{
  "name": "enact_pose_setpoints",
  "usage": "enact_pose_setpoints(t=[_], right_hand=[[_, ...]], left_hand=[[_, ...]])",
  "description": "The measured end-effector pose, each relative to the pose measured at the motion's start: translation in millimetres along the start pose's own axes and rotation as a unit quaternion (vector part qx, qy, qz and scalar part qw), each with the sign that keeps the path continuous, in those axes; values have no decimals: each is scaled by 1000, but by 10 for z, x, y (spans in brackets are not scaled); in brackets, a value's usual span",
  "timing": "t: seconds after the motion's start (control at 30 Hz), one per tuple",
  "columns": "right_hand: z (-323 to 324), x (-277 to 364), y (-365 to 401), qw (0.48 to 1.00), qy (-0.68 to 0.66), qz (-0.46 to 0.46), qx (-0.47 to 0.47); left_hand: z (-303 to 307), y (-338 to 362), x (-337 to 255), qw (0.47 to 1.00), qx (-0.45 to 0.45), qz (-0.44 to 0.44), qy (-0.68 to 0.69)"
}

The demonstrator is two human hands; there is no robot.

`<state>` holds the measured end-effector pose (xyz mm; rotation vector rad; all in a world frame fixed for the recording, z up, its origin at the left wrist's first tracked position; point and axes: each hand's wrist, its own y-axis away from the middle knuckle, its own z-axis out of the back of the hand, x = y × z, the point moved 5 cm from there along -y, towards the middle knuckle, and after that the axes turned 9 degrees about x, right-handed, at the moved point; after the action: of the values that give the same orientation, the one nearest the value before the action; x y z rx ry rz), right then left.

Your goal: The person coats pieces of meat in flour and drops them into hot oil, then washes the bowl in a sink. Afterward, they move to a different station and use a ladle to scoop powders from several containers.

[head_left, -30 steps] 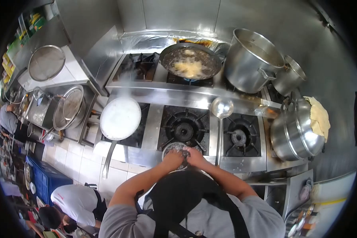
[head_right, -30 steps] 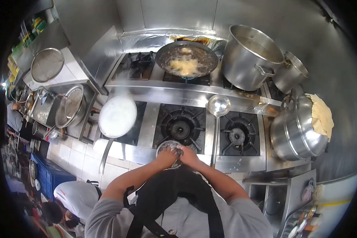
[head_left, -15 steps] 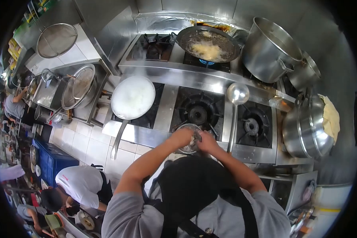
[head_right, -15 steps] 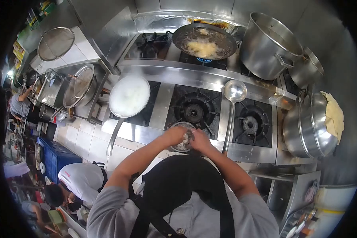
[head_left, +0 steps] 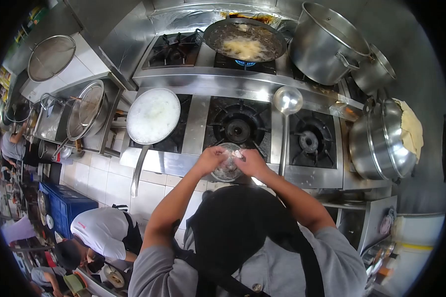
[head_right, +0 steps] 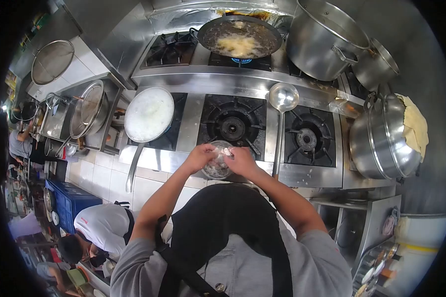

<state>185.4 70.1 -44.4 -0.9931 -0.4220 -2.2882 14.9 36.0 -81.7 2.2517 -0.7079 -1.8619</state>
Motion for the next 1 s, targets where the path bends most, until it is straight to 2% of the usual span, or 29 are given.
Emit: enact_pose_setpoints(t=[0.07, 0.17, 0.2, 0.27, 0.3, 0.33, 0.37, 0.47, 0.57, 0.6, 0.63, 0.7, 0.77, 0.8, 0.83, 0.9, 0.93, 0.97, 1.0], right_hand=[[57, 72, 8, 1000, -12, 4, 2], [121, 152, 3, 1000, -14, -13, 13], [142, 183, -7, 998, -59, -15, 29], [207, 278, -22, 994, -101, -15, 43], [237, 348, -20, 989, -139, 0, 54], [247, 401, -27, 982, -177, 16, 65], [241, 421, -49, 983, -173, 19, 65], [166, 506, -105, 928, -364, 21, 76], [36, 442, -157, 937, -337, 16, 93], [47, 499, -144, 923, -357, -47, 136], [26, 443, -156, 933, -338, -26, 118], [55, 404, -135, 979, -193, 45, 53], [157, 565, -78, 976, -204, 39, 64], [187, 583, -71, 985, -151, 67, 42], [201, 569, -62, 985, -151, 69, 37], [231, 523, -72, 956, -285, 60, 20], [267, 459, -83, 956, -293, 23, 27], [307, 403, -81, 955, -294, 25, 22], [346, 341, -66, 947, -322, 10, 12]], left_hand=[[19, -11, 72, 993, 5, 16, -118], [-66, 76, -72, 985, -12, 20, -170], [-53, 52, -27, 985, -12, 17, -169], [-5, -3, 95, 998, 5, -32, -60], [-3, 17, 102, 998, 4, -36, -59], [-27, 30, 134, 993, 34, -36, 108], [-55, 15, 140, 959, 64, -36, 273], [-349, 228, -297, 937, 77, 0, 342], [-290, 33, -42, 943, 61, 7, 328], [-285, 0, -3, 944, 44, 5, 328], [-308, -13, -10, 945, 51, -4, 324], [-312, -8, 85, 939, -1, 46, 340], [-295, -99, 249, 948, 6, 43, 314], [-456, 48, -39, 932, -42, 42, 358], [-412, -15, 4, 934, -39, 40, 354], [-363, -89, 99, 937, 4, 79, 340], [-368, -72, 55, 951, -53, 104, 287], [-320, -118, 33, 952, -52, 104, 282], [-238, -143, -125, 983, -62, 54, 165]])
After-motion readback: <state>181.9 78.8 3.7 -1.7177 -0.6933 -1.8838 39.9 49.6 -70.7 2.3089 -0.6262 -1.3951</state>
